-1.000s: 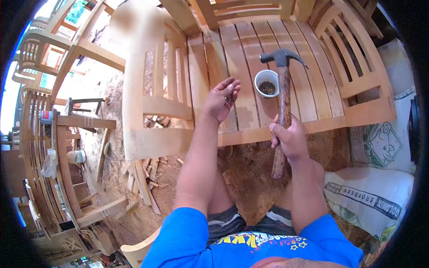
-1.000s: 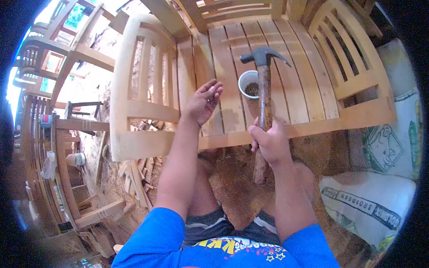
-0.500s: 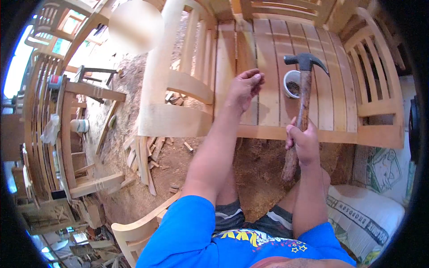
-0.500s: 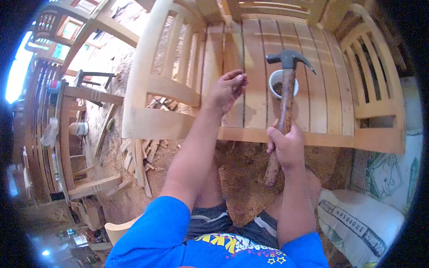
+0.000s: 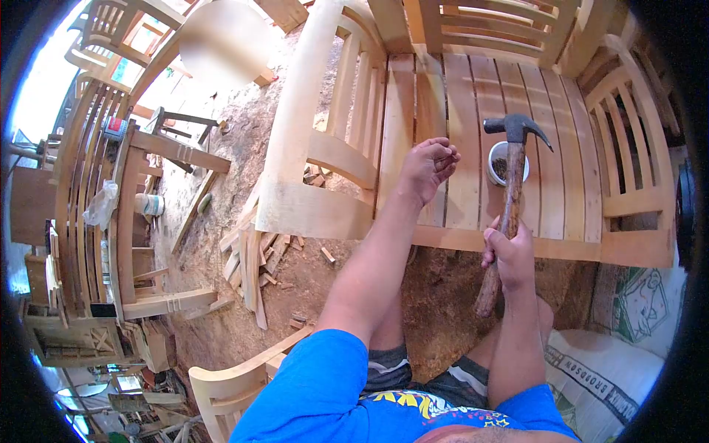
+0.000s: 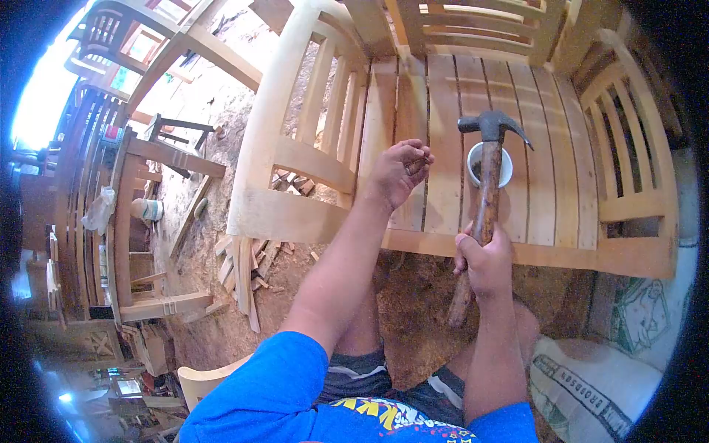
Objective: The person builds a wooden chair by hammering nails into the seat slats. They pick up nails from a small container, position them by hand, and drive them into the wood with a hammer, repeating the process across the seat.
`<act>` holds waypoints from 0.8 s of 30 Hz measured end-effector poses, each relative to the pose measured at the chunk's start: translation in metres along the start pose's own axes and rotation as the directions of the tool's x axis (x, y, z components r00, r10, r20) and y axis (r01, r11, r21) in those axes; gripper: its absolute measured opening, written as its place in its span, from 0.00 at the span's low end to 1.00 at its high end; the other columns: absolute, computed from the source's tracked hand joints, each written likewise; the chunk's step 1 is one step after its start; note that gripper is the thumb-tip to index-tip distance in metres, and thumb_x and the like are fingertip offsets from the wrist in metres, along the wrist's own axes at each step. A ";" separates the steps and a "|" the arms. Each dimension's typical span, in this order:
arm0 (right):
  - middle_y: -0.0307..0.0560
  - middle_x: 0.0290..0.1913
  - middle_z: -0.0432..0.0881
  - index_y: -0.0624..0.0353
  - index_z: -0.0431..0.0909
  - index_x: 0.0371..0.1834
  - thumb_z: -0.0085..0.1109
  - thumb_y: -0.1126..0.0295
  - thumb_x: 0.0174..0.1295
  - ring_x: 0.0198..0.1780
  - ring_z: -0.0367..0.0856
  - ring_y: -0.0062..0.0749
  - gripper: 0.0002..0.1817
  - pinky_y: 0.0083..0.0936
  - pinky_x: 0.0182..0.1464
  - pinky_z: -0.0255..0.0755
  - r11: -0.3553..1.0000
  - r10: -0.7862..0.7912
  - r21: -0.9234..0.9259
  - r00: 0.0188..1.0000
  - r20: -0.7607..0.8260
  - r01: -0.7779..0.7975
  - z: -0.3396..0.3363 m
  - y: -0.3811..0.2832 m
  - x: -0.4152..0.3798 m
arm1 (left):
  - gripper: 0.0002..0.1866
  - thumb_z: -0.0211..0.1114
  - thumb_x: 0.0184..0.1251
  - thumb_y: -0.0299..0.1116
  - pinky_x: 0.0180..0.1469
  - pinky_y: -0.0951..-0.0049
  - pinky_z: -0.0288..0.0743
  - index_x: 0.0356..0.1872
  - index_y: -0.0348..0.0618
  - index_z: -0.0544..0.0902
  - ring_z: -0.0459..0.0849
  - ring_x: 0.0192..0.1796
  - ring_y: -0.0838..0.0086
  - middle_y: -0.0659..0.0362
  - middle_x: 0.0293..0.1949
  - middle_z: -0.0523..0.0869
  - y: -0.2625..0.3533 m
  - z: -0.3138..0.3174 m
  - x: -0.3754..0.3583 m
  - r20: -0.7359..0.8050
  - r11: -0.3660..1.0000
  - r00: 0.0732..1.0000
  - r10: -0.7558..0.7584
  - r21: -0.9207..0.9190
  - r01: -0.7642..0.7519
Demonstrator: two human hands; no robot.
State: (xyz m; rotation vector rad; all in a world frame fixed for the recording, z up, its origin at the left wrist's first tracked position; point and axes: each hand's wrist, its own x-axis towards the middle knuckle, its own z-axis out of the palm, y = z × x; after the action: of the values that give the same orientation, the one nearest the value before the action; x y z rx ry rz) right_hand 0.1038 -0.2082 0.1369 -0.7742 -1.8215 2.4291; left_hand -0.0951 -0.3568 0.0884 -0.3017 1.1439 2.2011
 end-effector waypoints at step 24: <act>0.39 0.26 0.75 0.61 0.71 0.44 0.65 0.71 0.66 0.21 0.76 0.22 0.12 0.25 0.24 0.75 0.999 0.032 0.018 0.999 0.031 -0.032 0.004 0.000 -0.002 | 0.07 0.67 0.76 0.34 0.28 0.78 0.74 0.47 0.46 0.80 0.79 0.30 0.84 0.63 0.36 0.89 0.002 -0.013 0.010 -0.039 0.985 0.990 0.136 0.116 -0.130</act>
State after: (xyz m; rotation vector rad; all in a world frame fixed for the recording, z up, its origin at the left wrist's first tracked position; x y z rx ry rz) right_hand 0.1039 -0.2127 0.1385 -0.7752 -1.8082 2.4872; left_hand -0.1055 -0.3634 0.0771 -0.2356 1.3440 2.2435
